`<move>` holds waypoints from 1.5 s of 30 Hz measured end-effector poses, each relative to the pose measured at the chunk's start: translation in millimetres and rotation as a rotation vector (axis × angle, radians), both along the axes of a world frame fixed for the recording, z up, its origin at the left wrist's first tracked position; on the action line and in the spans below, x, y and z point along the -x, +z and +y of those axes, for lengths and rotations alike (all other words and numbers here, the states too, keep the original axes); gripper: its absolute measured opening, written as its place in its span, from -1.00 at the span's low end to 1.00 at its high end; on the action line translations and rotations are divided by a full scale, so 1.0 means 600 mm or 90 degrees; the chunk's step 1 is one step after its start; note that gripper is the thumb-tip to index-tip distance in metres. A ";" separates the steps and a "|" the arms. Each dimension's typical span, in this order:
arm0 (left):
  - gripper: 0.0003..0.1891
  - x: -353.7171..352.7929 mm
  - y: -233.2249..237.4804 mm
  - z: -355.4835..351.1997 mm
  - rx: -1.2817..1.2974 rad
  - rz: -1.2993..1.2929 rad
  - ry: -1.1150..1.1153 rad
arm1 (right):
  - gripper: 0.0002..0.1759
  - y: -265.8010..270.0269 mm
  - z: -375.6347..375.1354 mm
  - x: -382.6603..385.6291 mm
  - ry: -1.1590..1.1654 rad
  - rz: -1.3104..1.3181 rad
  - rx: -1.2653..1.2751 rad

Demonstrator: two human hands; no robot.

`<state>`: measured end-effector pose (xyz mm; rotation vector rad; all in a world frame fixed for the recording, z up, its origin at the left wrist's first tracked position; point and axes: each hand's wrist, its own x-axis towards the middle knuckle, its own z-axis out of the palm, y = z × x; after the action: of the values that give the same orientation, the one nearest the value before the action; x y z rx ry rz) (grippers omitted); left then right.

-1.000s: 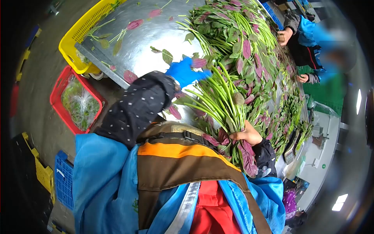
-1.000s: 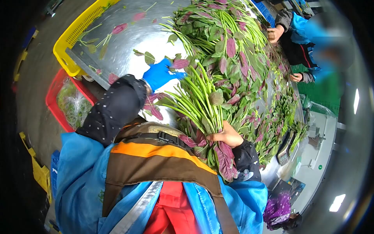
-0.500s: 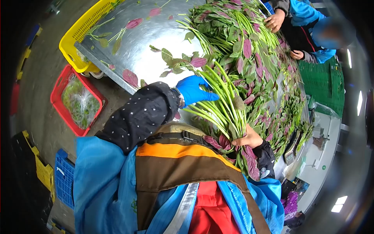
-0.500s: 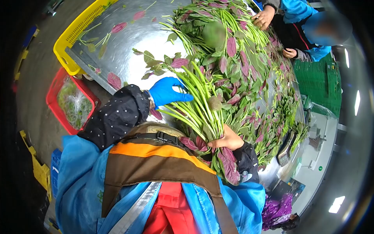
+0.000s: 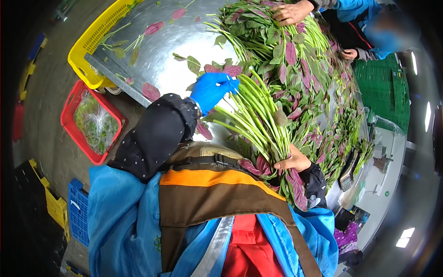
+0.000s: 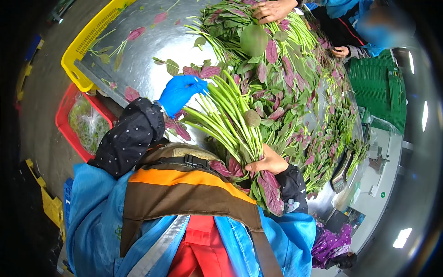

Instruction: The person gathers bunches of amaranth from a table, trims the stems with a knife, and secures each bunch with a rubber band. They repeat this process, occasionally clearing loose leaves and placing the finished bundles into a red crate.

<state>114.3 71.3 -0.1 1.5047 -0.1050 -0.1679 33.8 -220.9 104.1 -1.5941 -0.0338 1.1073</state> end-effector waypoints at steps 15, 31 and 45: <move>-0.90 0.011 0.011 -0.009 0.054 0.046 -0.170 | -0.19 0.003 -0.005 0.002 0.056 0.010 0.038; -0.88 0.067 0.090 0.027 -0.353 -0.528 -0.158 | -0.06 -0.009 -0.002 0.006 0.026 0.060 -0.049; -0.56 0.069 0.052 -0.013 -0.565 -0.126 -0.236 | -0.02 -0.014 -0.001 0.004 0.067 0.028 -0.066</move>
<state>72.7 63.5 31.3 2.3780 -0.5217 -0.3971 31.2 -221.6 95.7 -1.4889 -0.1444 1.2030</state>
